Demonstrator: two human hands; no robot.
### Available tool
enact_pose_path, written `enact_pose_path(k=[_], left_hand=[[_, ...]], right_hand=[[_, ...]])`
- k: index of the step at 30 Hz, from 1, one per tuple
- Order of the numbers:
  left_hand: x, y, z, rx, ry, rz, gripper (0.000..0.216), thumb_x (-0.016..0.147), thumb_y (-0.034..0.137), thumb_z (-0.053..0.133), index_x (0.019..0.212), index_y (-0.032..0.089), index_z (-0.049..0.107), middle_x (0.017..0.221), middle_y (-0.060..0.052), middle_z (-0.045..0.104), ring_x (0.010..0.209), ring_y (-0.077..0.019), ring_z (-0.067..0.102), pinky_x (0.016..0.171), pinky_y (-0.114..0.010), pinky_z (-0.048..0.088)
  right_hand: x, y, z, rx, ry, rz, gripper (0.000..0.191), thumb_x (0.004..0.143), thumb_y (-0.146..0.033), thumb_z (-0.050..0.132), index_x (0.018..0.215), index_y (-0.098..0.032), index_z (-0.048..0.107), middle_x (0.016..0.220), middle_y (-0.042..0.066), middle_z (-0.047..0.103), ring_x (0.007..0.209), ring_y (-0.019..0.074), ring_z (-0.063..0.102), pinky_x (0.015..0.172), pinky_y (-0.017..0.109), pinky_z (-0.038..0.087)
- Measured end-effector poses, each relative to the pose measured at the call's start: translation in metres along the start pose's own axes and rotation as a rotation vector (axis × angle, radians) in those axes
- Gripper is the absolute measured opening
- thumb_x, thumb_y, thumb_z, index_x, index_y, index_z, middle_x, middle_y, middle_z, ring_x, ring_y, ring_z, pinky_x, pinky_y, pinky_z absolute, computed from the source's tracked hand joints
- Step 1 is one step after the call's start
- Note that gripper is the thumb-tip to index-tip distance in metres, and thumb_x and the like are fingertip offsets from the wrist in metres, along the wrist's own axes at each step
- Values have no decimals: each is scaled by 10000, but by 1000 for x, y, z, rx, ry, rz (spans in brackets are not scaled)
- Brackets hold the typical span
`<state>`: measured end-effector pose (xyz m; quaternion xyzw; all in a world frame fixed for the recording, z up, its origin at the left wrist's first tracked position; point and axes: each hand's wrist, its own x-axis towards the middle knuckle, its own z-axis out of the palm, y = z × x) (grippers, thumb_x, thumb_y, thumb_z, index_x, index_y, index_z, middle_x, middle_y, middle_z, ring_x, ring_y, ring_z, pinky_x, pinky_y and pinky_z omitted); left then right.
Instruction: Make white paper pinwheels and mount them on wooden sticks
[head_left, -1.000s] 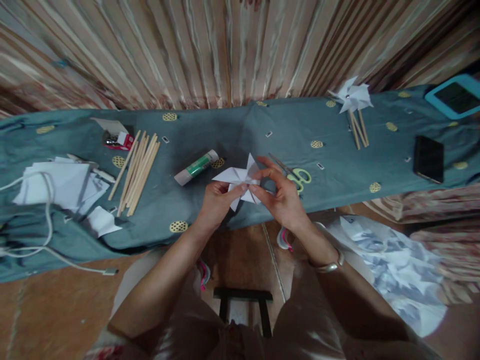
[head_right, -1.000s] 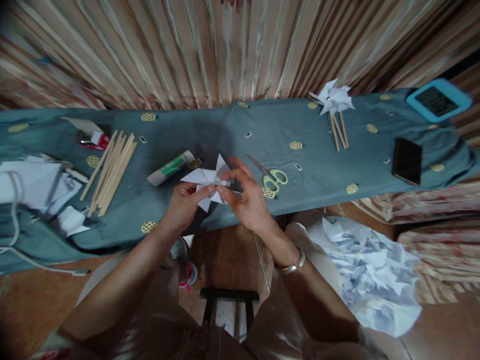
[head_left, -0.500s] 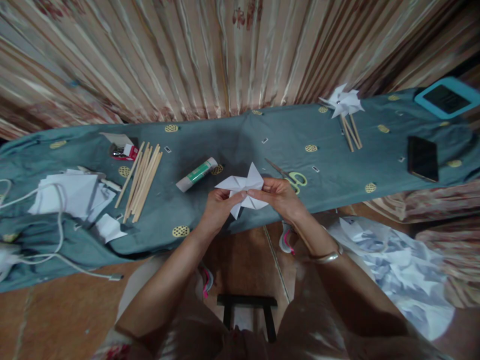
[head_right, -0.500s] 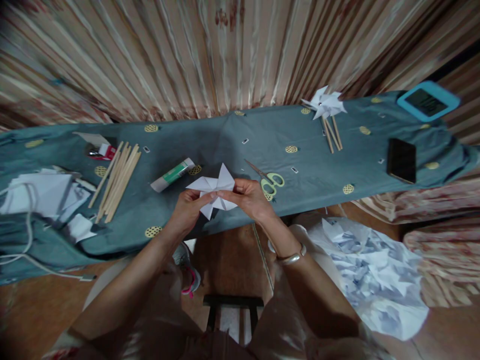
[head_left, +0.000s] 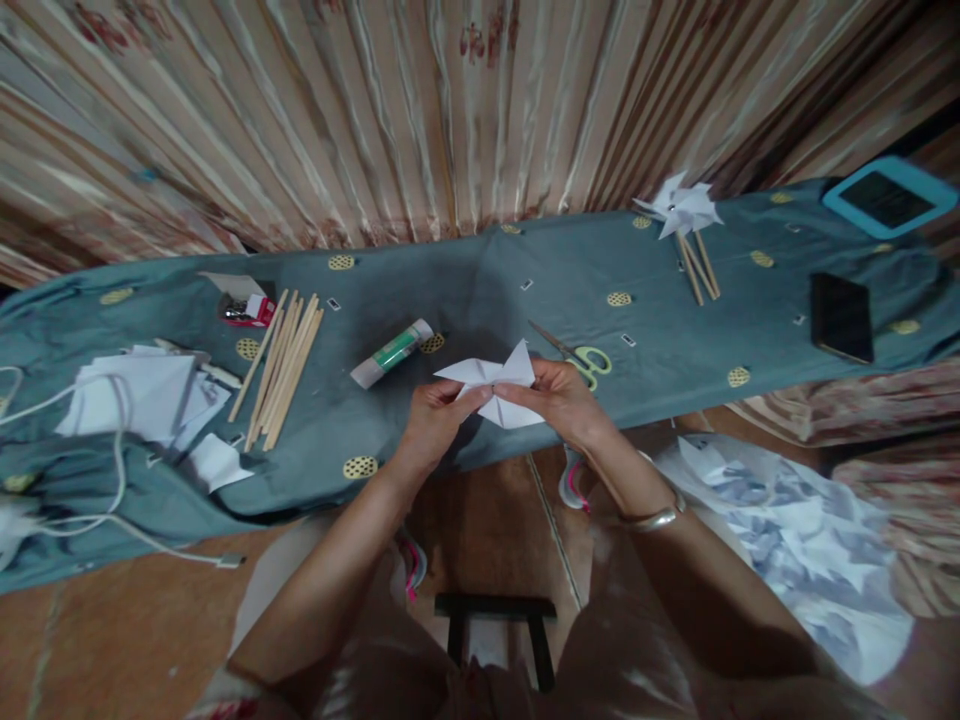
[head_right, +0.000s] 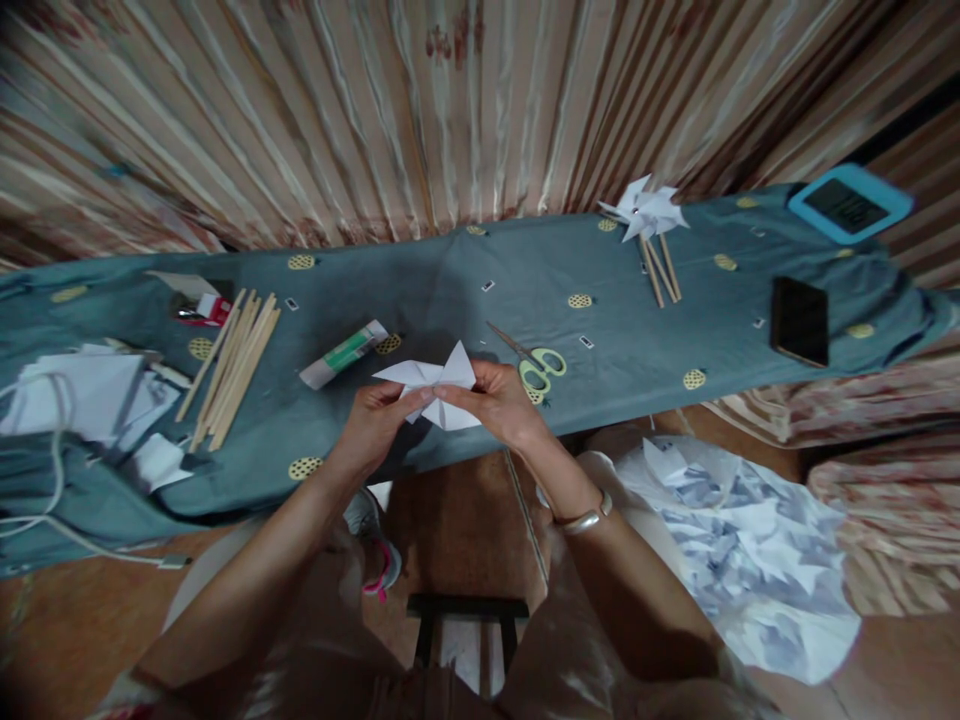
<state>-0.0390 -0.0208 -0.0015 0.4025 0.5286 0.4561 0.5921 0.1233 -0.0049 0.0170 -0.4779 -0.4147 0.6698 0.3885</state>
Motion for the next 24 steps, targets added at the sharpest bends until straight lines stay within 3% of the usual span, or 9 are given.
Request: enact_pose_path(k=[19, 24], left_hand=[[3, -1, -3, 60, 15, 24, 506, 536, 547, 835, 438, 146, 541, 462, 61, 396, 491, -59, 313, 475, -212, 218], [3, -2, -2, 14, 31, 14, 399, 532, 461, 856, 502, 142, 619, 493, 47, 496, 504, -73, 382, 493, -212, 284]], right_hand=[[4, 7, -3, 20, -21, -50, 374, 531, -400, 892, 783, -171, 737, 691, -16, 713, 586, 105, 592, 577, 249, 499], [4, 10, -4, 10, -30, -49, 381, 543, -411, 889, 799, -173, 736, 704, -9, 715, 597, 117, 600, 592, 266, 505]])
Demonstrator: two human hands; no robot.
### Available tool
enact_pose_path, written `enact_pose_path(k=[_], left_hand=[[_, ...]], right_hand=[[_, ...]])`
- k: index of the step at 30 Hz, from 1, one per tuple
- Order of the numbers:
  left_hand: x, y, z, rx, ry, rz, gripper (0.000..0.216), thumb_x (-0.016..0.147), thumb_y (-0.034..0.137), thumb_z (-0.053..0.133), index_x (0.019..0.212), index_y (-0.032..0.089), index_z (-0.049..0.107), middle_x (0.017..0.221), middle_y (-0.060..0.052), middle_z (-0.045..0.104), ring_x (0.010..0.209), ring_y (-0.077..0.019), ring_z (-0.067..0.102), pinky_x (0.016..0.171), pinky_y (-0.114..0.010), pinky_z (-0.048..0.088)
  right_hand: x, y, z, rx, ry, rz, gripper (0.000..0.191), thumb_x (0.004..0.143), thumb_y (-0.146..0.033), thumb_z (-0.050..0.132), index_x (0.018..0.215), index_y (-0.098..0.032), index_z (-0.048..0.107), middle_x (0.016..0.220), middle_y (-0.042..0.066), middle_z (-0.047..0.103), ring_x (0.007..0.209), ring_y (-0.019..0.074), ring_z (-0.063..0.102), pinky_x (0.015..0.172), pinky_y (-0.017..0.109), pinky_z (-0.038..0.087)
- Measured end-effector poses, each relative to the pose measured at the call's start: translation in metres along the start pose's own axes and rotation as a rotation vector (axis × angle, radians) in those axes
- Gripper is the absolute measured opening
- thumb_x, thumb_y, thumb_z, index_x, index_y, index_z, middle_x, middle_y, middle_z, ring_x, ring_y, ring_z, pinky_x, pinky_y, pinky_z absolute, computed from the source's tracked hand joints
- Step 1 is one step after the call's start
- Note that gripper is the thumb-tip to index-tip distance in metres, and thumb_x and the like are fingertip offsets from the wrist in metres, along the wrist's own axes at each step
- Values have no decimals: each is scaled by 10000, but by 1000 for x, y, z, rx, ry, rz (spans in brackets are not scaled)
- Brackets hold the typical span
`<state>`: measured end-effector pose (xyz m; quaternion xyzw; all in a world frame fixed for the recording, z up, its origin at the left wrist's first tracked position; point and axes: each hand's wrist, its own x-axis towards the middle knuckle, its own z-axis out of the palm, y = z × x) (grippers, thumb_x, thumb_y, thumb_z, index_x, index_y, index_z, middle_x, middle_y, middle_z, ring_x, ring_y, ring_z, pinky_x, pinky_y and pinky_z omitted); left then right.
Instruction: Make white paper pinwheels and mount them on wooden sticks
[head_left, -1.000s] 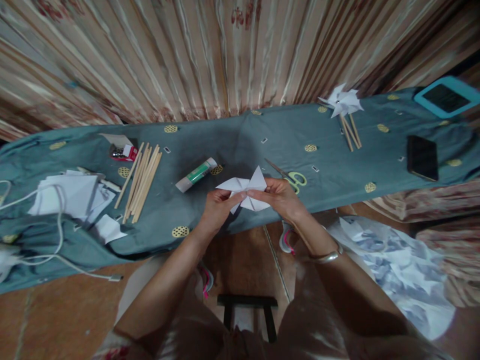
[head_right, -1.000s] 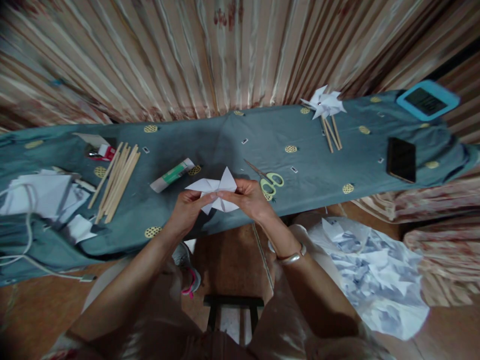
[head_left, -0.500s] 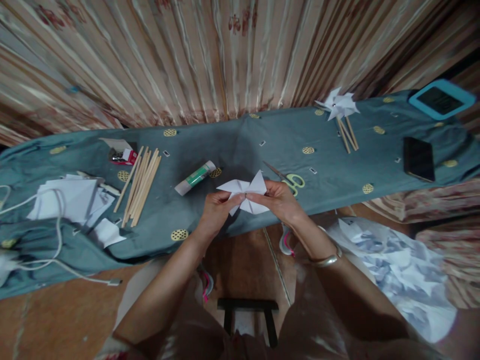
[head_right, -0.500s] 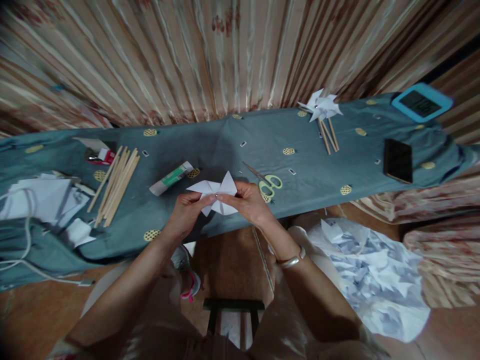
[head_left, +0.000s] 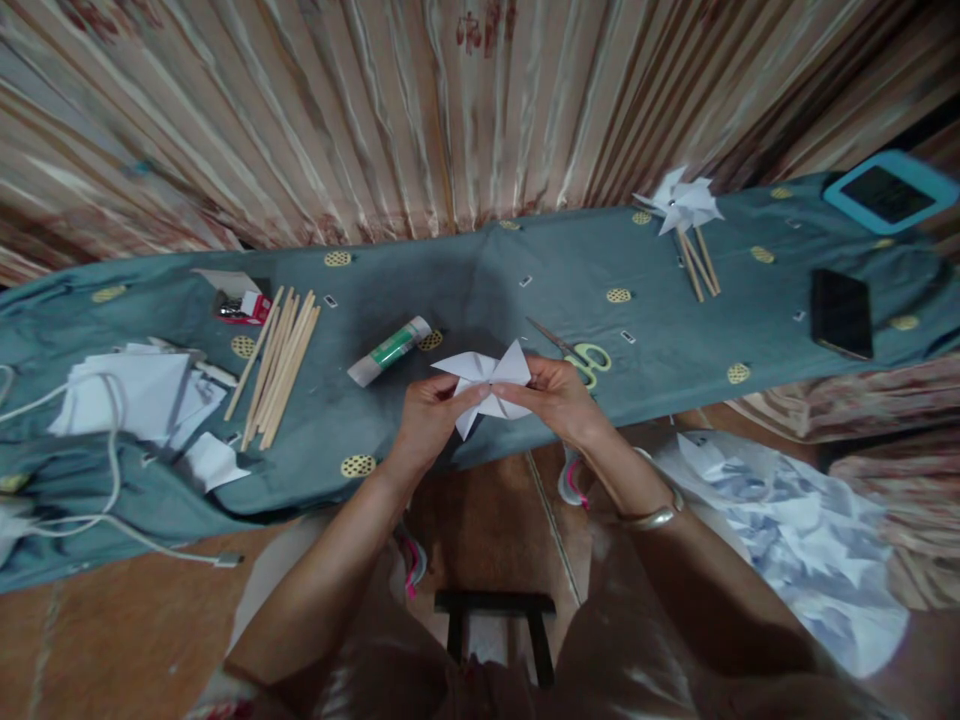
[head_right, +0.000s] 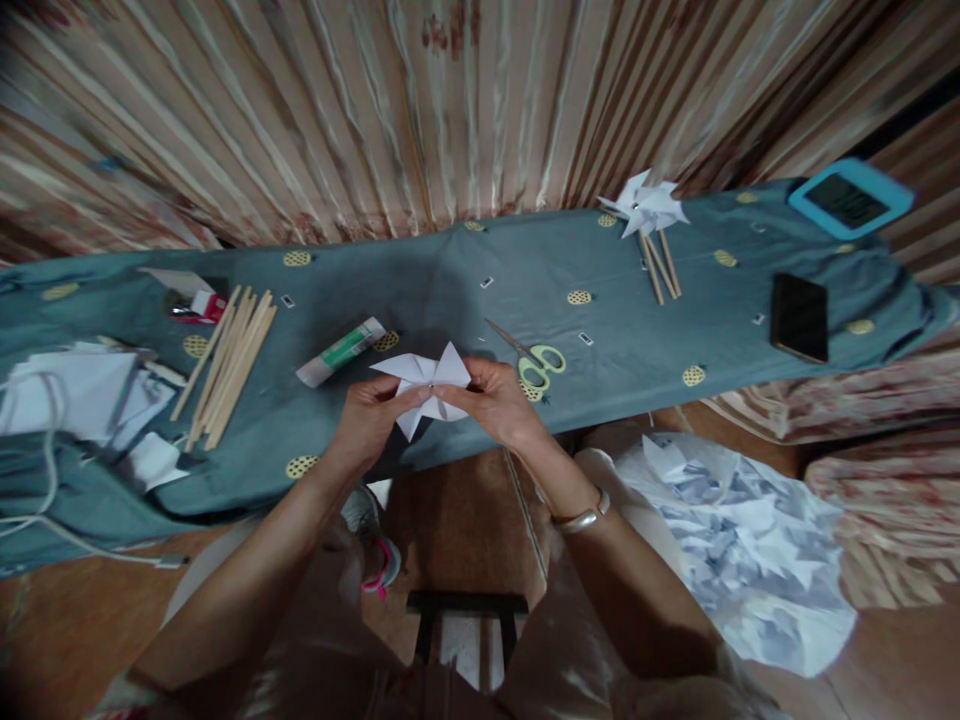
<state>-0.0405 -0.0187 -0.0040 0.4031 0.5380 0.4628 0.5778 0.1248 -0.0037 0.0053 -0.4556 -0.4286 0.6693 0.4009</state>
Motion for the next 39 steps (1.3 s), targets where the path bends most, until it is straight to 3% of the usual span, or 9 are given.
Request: enact_pose_path(k=[5, 18, 25, 39], left_hand=[[0, 0, 1, -87, -5, -16, 349, 503, 424, 879, 633, 143, 717, 599, 20, 630, 565, -99, 485, 549, -219, 374], [1, -1, -1, -23, 10, 19, 365, 532, 422, 866, 501, 148, 627, 496, 53, 506, 514, -73, 403, 495, -204, 309], [1, 1, 3, -123, 13, -18, 307, 473, 383, 889, 593, 156, 721, 600, 21, 655, 566, -101, 509, 565, -224, 415], [2, 0, 3, -217, 8, -19, 304, 471, 288, 901, 699, 159, 749, 634, 13, 696, 631, -133, 596, 650, -250, 470]], right_hand=[[0, 0, 1, 5, 12, 7, 383, 529, -405, 895, 785, -172, 729, 682, -18, 692, 591, 114, 585, 585, 265, 489], [0, 2, 2, -22, 35, -5, 385, 518, -430, 896, 742, -172, 718, 634, -31, 659, 571, 100, 549, 565, 250, 454], [1, 5, 3, 0, 27, -28, 393, 527, -433, 893, 791, -183, 741, 694, -12, 704, 592, 116, 576, 583, 270, 476], [1, 2, 5, 68, 9, -7, 386, 531, -381, 900, 808, -173, 729, 689, -18, 713, 589, 110, 592, 584, 255, 481]])
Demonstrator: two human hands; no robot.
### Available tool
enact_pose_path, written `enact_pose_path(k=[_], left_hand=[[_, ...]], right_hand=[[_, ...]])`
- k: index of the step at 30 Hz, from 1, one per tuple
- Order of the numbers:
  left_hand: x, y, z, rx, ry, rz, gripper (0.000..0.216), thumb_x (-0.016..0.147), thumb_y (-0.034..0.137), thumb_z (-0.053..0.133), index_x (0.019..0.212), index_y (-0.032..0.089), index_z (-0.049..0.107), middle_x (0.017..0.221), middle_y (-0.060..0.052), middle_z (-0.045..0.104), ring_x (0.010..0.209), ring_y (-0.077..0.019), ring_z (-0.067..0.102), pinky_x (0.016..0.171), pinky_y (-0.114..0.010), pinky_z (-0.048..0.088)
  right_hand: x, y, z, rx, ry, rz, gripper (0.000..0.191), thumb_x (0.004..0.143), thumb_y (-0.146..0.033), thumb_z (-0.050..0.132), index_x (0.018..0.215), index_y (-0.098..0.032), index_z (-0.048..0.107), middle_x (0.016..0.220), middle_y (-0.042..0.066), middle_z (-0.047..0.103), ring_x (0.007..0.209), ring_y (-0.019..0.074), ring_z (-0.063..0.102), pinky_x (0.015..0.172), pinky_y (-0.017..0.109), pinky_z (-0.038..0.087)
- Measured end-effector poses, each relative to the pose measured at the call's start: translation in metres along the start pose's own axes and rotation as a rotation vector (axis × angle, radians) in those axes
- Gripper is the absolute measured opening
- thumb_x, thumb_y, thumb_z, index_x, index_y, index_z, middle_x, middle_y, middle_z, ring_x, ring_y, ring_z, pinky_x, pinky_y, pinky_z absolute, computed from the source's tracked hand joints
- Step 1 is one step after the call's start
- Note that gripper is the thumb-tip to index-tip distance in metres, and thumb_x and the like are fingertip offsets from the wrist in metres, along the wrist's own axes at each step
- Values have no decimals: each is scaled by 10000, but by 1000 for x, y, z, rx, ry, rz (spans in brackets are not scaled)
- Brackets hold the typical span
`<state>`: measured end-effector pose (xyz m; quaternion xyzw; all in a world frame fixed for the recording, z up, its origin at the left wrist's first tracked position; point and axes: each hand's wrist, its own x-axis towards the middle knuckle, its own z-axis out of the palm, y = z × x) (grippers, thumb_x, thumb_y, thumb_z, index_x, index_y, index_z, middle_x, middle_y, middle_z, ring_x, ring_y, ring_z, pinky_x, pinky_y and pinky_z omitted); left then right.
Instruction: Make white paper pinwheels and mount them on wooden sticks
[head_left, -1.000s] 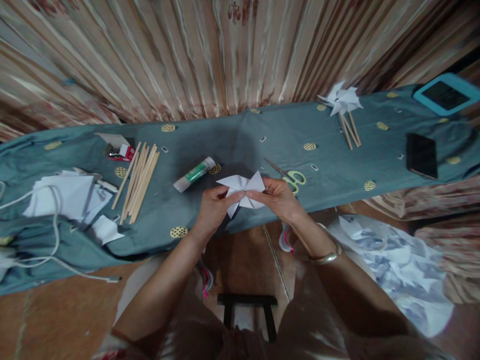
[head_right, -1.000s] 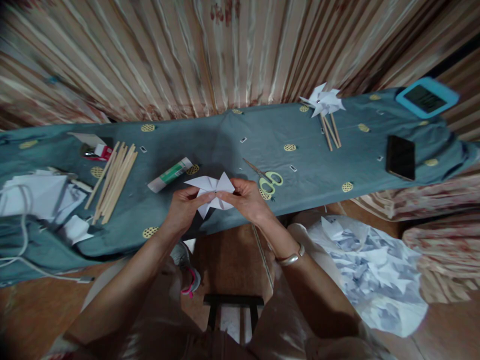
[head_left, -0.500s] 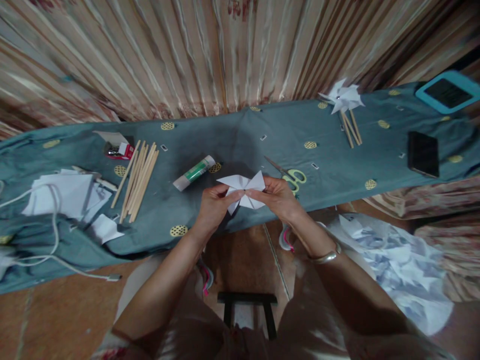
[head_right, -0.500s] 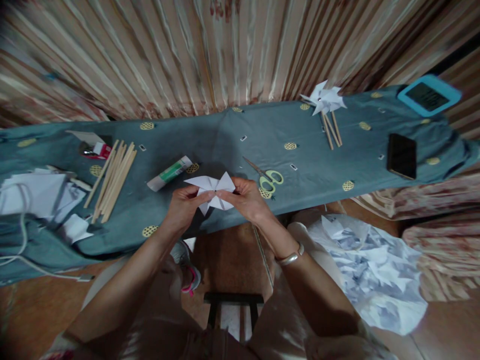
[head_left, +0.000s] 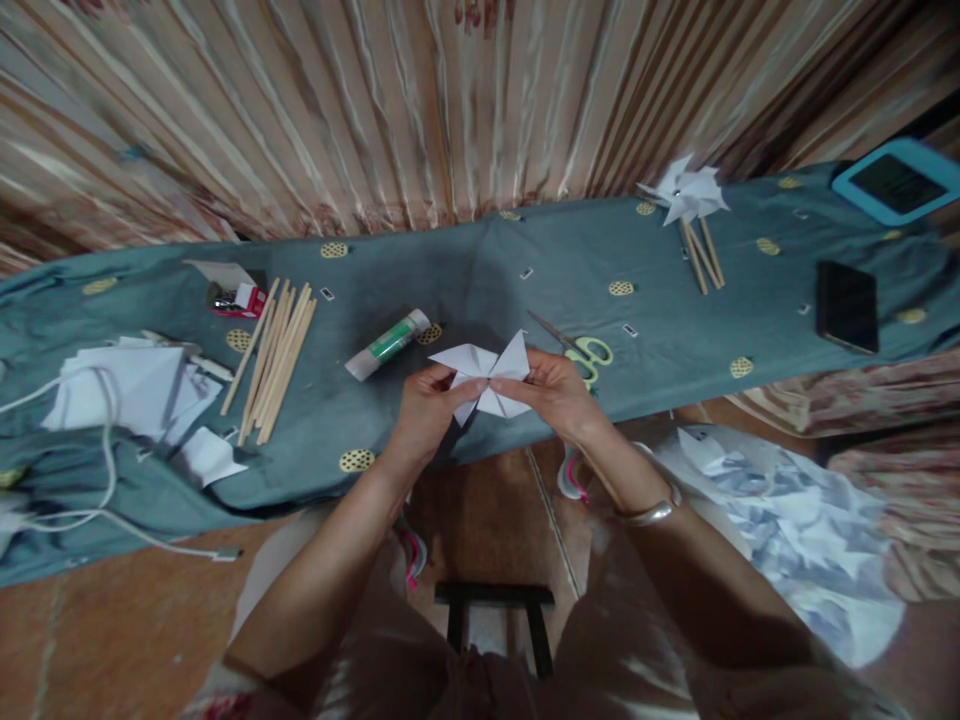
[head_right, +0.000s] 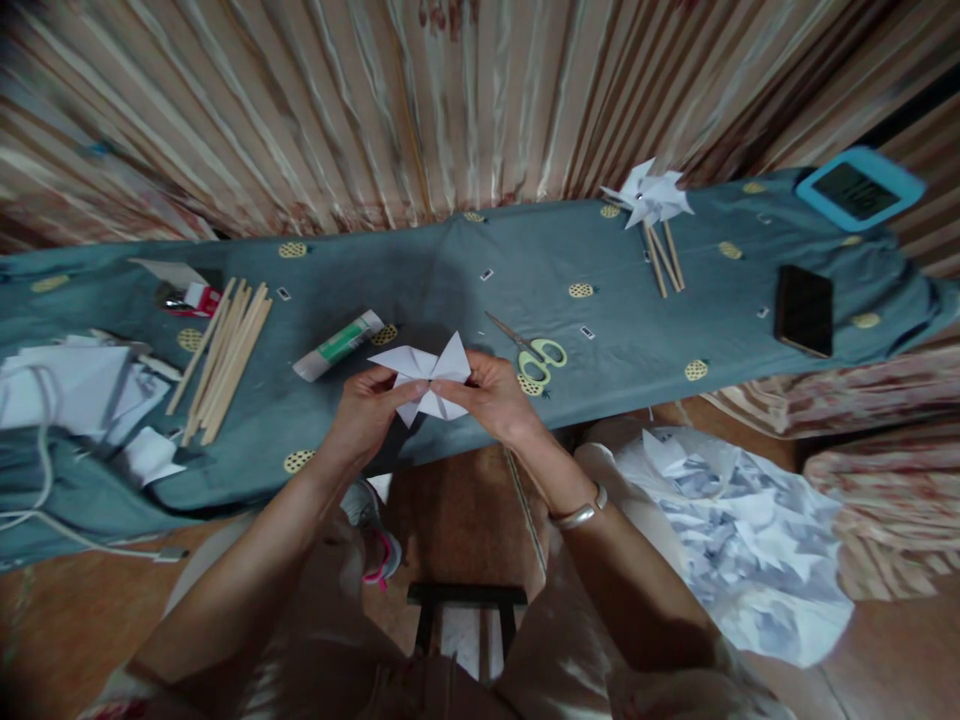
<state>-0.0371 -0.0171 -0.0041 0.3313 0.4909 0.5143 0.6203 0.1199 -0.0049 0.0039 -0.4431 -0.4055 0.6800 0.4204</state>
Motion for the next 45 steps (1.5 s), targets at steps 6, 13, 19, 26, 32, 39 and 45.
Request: enact_pose_path(k=[6, 13, 19, 26, 32, 39, 45], left_hand=[[-1, 1, 2, -34, -15, -16, 296, 486, 298, 899, 694, 159, 740, 637, 12, 697, 632, -135, 609, 664, -258, 475], [-1, -1, 2, -111, -60, -87, 325, 464, 291, 902, 709, 154, 737, 653, -2, 720, 610, -144, 635, 662, -269, 485], [-1, 0, 4, -156, -47, -80, 317, 483, 282, 897, 717, 151, 729, 687, -16, 736, 673, -174, 675, 693, -286, 506], [-3, 2, 6, -180, -56, -76, 320, 502, 268, 890, 755, 152, 733, 720, -20, 747, 705, -180, 688, 745, -299, 513], [-3, 3, 7, -203, -53, -86, 334, 497, 261, 888, 774, 154, 734, 724, -19, 746, 701, -172, 681, 750, -300, 511], [-3, 1, 8, -178, -45, -69, 311, 506, 271, 885, 758, 160, 740, 724, -14, 745, 692, -169, 678, 758, -299, 514], [-1, -1, 7, -153, -46, -56, 305, 495, 294, 891, 722, 162, 737, 695, -14, 737, 668, -163, 672, 737, -293, 515]], right_hand=[[-1, 0, 0, -19, 1, 7, 376, 556, -371, 887, 841, -186, 725, 717, -11, 714, 597, 125, 600, 582, 270, 485], [-3, -2, 3, 29, -7, 30, 373, 539, -337, 899, 833, -192, 720, 687, -23, 713, 571, 113, 602, 551, 245, 470], [-3, -3, 5, 74, -2, 34, 357, 554, -325, 897, 846, -191, 741, 731, -10, 744, 645, 119, 644, 644, 260, 516], [-3, -5, 3, 91, 19, 71, 328, 541, -321, 898, 811, -191, 767, 757, -3, 763, 633, 118, 651, 658, 274, 530], [-3, -5, 4, 101, 31, 89, 329, 510, -337, 906, 776, -194, 777, 749, 2, 766, 640, 120, 651, 676, 277, 524], [-2, -2, 5, 79, 34, 69, 314, 525, -347, 901, 773, -198, 780, 776, 12, 770, 657, 124, 650, 698, 294, 529], [-4, -3, 3, 34, 18, 105, 324, 560, -365, 883, 802, -178, 777, 728, 14, 761, 623, 129, 646, 644, 277, 515]])
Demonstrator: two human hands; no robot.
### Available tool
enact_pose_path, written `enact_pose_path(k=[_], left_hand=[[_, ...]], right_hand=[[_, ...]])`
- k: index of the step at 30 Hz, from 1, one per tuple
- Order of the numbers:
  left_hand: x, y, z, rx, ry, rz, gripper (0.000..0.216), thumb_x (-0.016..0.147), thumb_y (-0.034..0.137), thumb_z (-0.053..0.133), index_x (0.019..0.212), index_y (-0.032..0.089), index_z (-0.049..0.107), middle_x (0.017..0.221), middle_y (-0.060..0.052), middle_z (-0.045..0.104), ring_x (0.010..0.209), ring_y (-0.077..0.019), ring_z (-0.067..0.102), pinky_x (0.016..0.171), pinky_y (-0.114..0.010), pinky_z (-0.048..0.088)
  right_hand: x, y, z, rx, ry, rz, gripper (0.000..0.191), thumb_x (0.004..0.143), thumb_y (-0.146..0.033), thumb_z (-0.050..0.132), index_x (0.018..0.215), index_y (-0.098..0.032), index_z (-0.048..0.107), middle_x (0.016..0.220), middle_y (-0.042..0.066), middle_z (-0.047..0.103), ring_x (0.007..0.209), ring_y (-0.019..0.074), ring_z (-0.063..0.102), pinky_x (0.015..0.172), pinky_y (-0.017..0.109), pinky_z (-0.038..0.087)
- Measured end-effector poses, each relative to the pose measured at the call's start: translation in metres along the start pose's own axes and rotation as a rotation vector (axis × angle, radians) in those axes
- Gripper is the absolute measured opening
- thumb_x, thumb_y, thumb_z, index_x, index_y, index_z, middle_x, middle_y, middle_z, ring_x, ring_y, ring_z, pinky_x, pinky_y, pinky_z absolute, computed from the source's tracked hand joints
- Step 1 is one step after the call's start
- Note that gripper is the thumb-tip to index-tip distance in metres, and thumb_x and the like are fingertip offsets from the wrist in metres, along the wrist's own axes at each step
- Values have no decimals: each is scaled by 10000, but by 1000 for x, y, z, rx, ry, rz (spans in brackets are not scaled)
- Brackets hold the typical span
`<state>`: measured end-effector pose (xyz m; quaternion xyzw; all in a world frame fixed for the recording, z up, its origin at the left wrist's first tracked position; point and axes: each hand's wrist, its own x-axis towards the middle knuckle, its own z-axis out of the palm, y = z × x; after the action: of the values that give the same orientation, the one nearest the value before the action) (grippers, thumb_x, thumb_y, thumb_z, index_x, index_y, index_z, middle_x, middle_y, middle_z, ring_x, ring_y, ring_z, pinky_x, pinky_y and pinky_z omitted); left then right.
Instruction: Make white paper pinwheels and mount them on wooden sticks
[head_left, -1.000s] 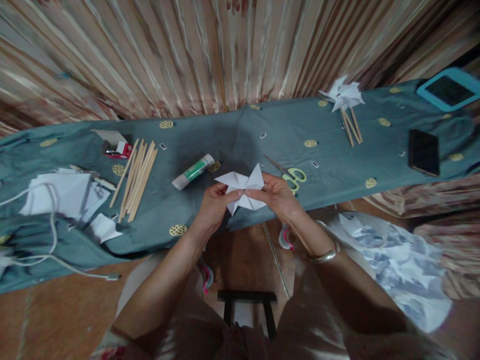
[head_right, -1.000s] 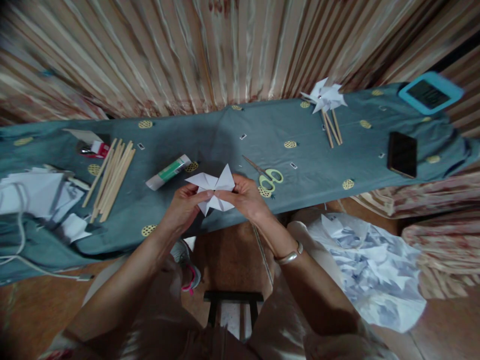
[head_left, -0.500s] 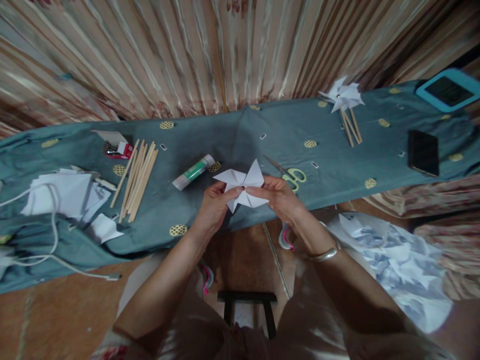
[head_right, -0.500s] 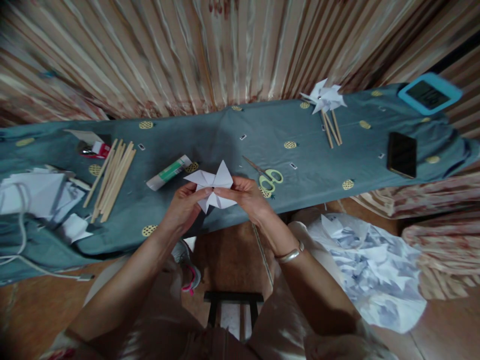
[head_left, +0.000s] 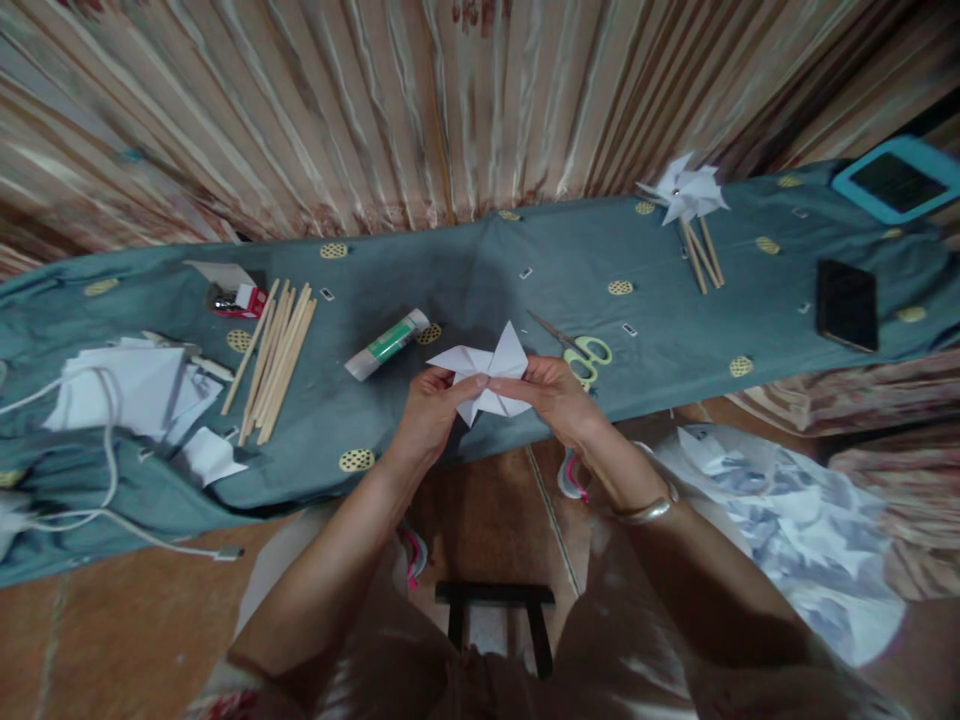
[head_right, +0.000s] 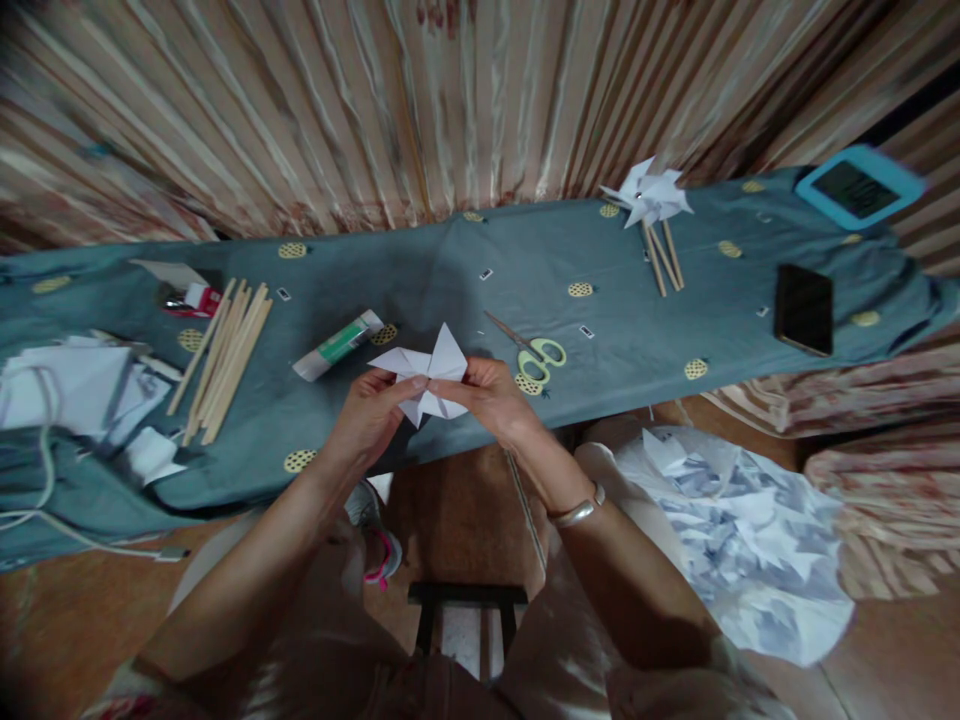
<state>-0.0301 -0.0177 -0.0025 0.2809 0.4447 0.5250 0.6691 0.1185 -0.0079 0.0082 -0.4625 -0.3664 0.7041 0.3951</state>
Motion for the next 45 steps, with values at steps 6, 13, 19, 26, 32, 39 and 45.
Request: enact_pose_path(k=[6, 13, 19, 26, 32, 39, 45], left_hand=[[0, 1, 0, -22, 13, -11, 332, 477, 301, 902, 725, 157, 733, 697, -20, 738, 679, -173, 681, 739, -304, 521], [0, 0, -1, -32, 24, -10, 302, 484, 269, 899, 706, 155, 729, 674, -6, 730, 620, -136, 649, 697, -270, 511], [-1, 2, -1, -38, 22, -15, 324, 483, 268, 897, 735, 156, 727, 685, -9, 734, 649, -150, 664, 725, -283, 515], [-4, 4, -2, -40, 26, -1, 315, 494, 300, 896, 705, 147, 717, 674, -13, 726, 607, -134, 635, 663, -259, 487], [-6, 9, -8, -33, 29, 33, 303, 575, 355, 863, 711, 134, 707, 651, -3, 691, 596, -110, 602, 653, -239, 476], [-9, 35, -35, 101, 159, 188, 366, 663, 466, 790, 861, 163, 739, 850, -52, 735, 741, -128, 658, 717, -244, 501], [2, 72, -92, 494, 516, 534, 192, 693, 318, 718, 808, 164, 721, 756, -24, 709, 657, -127, 613, 683, -263, 499]], right_hand=[[1, 2, 0, 2, 11, -6, 330, 538, -371, 889, 773, -173, 769, 720, 13, 756, 624, 127, 642, 642, 274, 513], [0, 2, 2, 14, 18, 2, 331, 544, -367, 889, 784, -173, 769, 716, 6, 754, 625, 121, 638, 647, 269, 507], [0, 6, 5, 48, 27, -2, 301, 548, -352, 889, 773, -193, 767, 752, 0, 765, 631, 117, 644, 650, 268, 510], [2, 7, 8, 64, 22, 0, 299, 529, -328, 897, 765, -193, 773, 762, 2, 768, 641, 120, 650, 676, 278, 524], [4, 3, 9, 79, -4, -6, 316, 525, -354, 900, 769, -196, 778, 734, 6, 771, 629, 131, 667, 686, 284, 537], [3, -9, -4, 83, 76, -46, 277, 533, -343, 903, 743, -208, 782, 744, 16, 779, 606, 135, 672, 614, 257, 521], [1, -15, -5, 118, 71, -24, 264, 536, -323, 901, 743, -205, 785, 738, 27, 779, 608, 131, 678, 632, 253, 526]])
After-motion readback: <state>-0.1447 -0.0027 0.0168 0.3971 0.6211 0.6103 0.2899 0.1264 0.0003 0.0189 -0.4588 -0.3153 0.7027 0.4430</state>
